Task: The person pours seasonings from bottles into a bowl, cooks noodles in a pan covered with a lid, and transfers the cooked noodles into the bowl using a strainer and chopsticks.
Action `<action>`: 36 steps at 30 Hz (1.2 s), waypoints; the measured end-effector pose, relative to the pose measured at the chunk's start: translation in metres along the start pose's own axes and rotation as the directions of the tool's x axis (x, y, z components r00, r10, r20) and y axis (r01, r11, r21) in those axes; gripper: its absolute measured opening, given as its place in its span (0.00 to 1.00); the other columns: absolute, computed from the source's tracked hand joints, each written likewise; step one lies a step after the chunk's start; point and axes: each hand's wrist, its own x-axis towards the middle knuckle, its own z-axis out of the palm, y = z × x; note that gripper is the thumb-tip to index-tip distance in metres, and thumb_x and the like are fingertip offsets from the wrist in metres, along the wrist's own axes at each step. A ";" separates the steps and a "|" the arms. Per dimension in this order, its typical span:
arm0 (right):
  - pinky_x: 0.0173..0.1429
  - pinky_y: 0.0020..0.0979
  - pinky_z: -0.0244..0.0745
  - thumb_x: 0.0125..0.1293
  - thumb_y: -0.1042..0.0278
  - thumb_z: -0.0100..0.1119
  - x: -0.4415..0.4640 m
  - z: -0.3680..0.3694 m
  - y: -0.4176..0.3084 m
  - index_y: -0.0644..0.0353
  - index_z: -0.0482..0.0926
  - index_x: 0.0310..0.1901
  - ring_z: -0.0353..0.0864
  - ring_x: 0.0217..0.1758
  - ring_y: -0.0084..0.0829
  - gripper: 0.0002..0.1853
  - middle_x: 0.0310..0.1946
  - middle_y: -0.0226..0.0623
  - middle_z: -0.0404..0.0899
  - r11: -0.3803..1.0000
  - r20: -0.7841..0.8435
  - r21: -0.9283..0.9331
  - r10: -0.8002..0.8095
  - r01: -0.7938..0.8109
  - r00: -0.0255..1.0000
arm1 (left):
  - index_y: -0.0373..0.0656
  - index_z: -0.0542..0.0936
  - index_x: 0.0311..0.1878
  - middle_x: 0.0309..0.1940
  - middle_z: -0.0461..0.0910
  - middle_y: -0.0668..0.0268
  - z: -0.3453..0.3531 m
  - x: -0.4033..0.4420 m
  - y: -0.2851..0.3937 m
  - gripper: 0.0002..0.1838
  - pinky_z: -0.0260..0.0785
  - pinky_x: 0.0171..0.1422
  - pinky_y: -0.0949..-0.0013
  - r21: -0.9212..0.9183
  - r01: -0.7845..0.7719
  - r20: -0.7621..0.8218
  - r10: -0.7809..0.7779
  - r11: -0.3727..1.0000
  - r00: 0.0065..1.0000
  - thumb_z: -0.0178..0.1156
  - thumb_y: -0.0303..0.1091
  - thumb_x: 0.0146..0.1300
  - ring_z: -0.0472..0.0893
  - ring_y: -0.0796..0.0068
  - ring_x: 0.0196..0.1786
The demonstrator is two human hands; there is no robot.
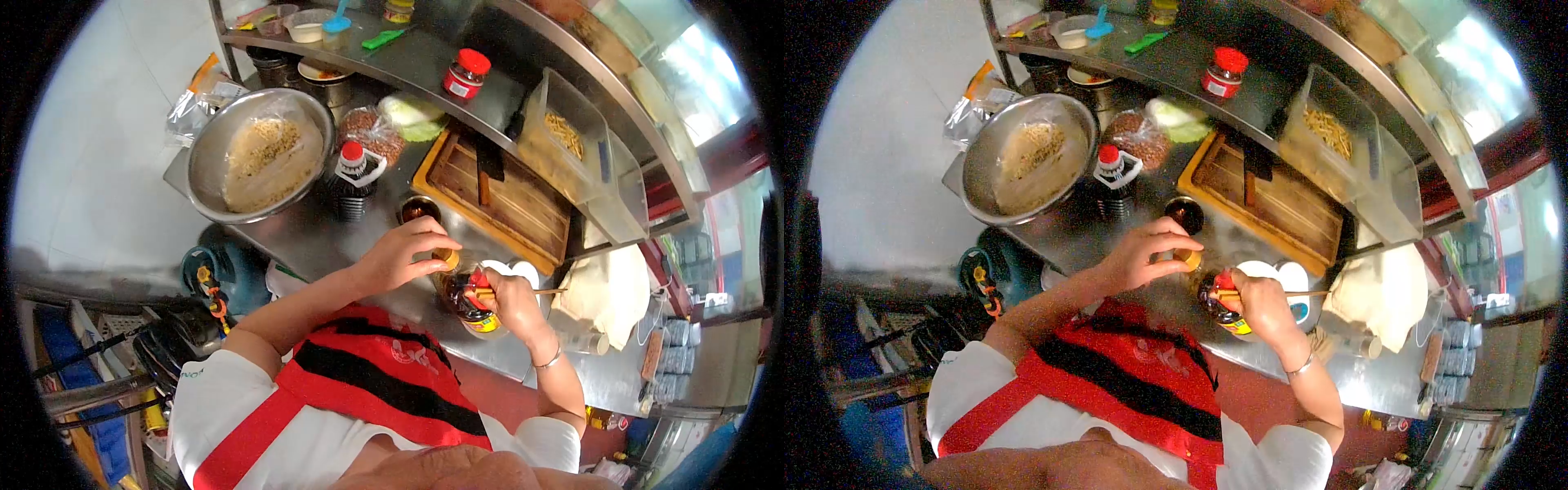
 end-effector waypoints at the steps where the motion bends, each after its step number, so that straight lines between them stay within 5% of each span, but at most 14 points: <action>1: 0.35 0.44 0.72 0.55 0.57 0.67 0.004 -0.002 -0.002 0.58 0.77 0.42 0.80 0.30 0.50 0.17 0.25 0.48 0.79 1.000 -0.006 -0.004 -0.020 0.020 1.000 | 0.44 0.79 0.51 0.45 0.76 0.61 -0.007 0.001 -0.001 0.18 0.68 0.57 0.63 0.019 0.000 0.042 0.000 1.000 0.999 0.63 0.29 0.55 0.76 0.61 0.51; 6: 0.36 0.45 0.72 0.56 0.57 0.65 0.027 -0.003 -0.009 0.56 0.77 0.41 0.79 0.33 0.50 0.15 0.26 0.49 0.79 0.998 -0.019 0.015 -0.058 0.058 0.998 | 0.44 0.80 0.51 0.47 0.79 0.62 -0.036 0.003 -0.006 0.16 0.67 0.60 0.61 0.062 -0.193 0.093 0.187 0.979 0.978 0.59 0.28 0.58 0.75 0.60 0.54; 8: 0.36 0.45 0.72 0.57 0.58 0.65 0.036 -0.007 -0.015 0.56 0.77 0.42 0.79 0.33 0.51 0.15 0.27 0.50 0.79 0.996 -0.058 0.040 -0.081 0.083 0.995 | 0.43 0.75 0.58 0.55 0.75 0.61 -0.041 0.001 -0.006 0.25 0.64 0.64 0.61 0.103 -0.186 0.104 0.175 0.977 0.979 0.64 0.31 0.54 0.73 0.60 0.59; 10: 0.37 0.45 0.72 0.57 0.59 0.65 0.044 -0.013 -0.020 0.57 0.77 0.43 0.79 0.34 0.51 0.15 0.28 0.51 0.79 0.992 -0.093 0.066 -0.103 0.109 0.990 | 0.43 0.65 0.66 0.63 0.67 0.58 -0.045 0.003 0.006 0.40 0.60 0.68 0.62 0.059 -0.133 -0.142 0.140 0.989 0.980 0.71 0.32 0.48 0.69 0.61 0.64; 11: 0.37 0.45 0.72 0.57 0.59 0.65 0.047 -0.016 -0.023 0.57 0.77 0.43 0.79 0.34 0.52 0.15 0.29 0.51 0.79 0.988 -0.137 0.120 -0.078 0.094 0.987 | 0.40 0.51 0.72 0.69 0.56 0.53 -0.049 0.000 0.002 0.51 0.57 0.70 0.62 -0.008 0.009 -0.025 -0.009 1.000 1.000 0.72 0.36 0.48 0.66 0.58 0.66; 14: 0.37 0.41 0.74 0.59 0.63 0.65 0.059 -0.030 -0.034 0.59 0.77 0.44 0.80 0.35 0.51 0.14 0.29 0.50 0.80 0.981 -0.196 0.183 -0.026 0.063 0.980 | 0.37 0.46 0.72 0.68 0.57 0.52 -0.039 -0.006 -0.022 0.56 0.56 0.71 0.61 0.007 0.055 0.014 -0.055 0.998 0.998 0.74 0.38 0.46 0.61 0.60 0.70; 16: 0.36 0.37 0.74 0.60 0.65 0.65 0.066 -0.037 -0.044 0.60 0.76 0.42 0.82 0.34 0.48 0.12 0.28 0.47 0.80 0.909 -0.225 0.415 0.059 0.041 0.973 | 0.35 0.43 0.72 0.68 0.56 0.50 -0.031 -0.006 -0.028 0.60 0.53 0.72 0.61 -0.048 0.041 0.000 -0.041 0.998 0.999 0.76 0.40 0.45 0.59 0.59 0.71; 17: 0.32 0.26 0.71 0.60 0.74 0.63 0.071 -0.035 -0.047 0.63 0.77 0.38 0.78 0.25 0.20 0.06 0.22 0.33 0.78 0.916 -0.315 0.387 0.024 0.105 0.949 | 0.35 0.44 0.72 0.68 0.56 0.50 -0.031 -0.004 -0.025 0.60 0.52 0.73 0.61 -0.015 0.021 -0.039 -0.021 1.000 0.999 0.76 0.40 0.44 0.59 0.58 0.71; 18: 0.32 0.26 0.71 0.60 0.74 0.63 0.076 -0.038 -0.051 0.63 0.77 0.38 0.78 0.25 0.20 0.06 0.22 0.33 0.78 0.917 -0.319 0.384 0.022 0.108 0.947 | 0.35 0.44 0.72 0.68 0.56 0.49 -0.031 -0.002 -0.022 0.61 0.51 0.74 0.61 0.017 0.002 -0.075 -0.001 1.000 0.997 0.77 0.40 0.44 0.60 0.57 0.70; 20: 0.35 0.35 0.74 0.60 0.67 0.65 0.085 -0.051 -0.062 0.59 0.76 0.41 0.83 0.32 0.43 0.11 0.26 0.43 0.80 0.933 -0.341 0.336 -0.006 0.128 0.940 | 0.35 0.42 0.73 0.68 0.56 0.49 -0.032 0.008 -0.019 0.64 0.48 0.75 0.61 -0.050 0.025 -0.094 -0.029 0.998 0.995 0.78 0.38 0.40 0.60 0.56 0.71; 25: 0.31 0.42 0.69 0.59 0.62 0.65 0.110 -0.065 -0.087 0.60 0.73 0.36 0.77 0.29 0.53 0.13 0.23 0.47 0.76 0.944 -0.480 0.229 -0.105 0.239 0.871 | 0.36 0.39 0.73 0.67 0.58 0.51 -0.043 0.026 -0.016 0.68 0.49 0.75 0.61 -0.159 -0.009 -0.325 -0.044 0.987 0.945 0.79 0.32 0.34 0.60 0.60 0.70; 36: 0.39 0.36 0.72 0.58 0.70 0.64 0.149 -0.108 -0.123 0.63 0.74 0.42 0.78 0.35 0.48 0.12 0.31 0.46 0.76 0.911 -0.649 0.123 -0.227 0.394 0.727 | 0.37 0.45 0.72 0.59 0.67 0.56 -0.106 0.066 0.000 0.54 0.59 0.69 0.65 -0.112 -0.158 -0.556 0.070 0.981 0.828 0.68 0.22 0.45 0.68 0.66 0.63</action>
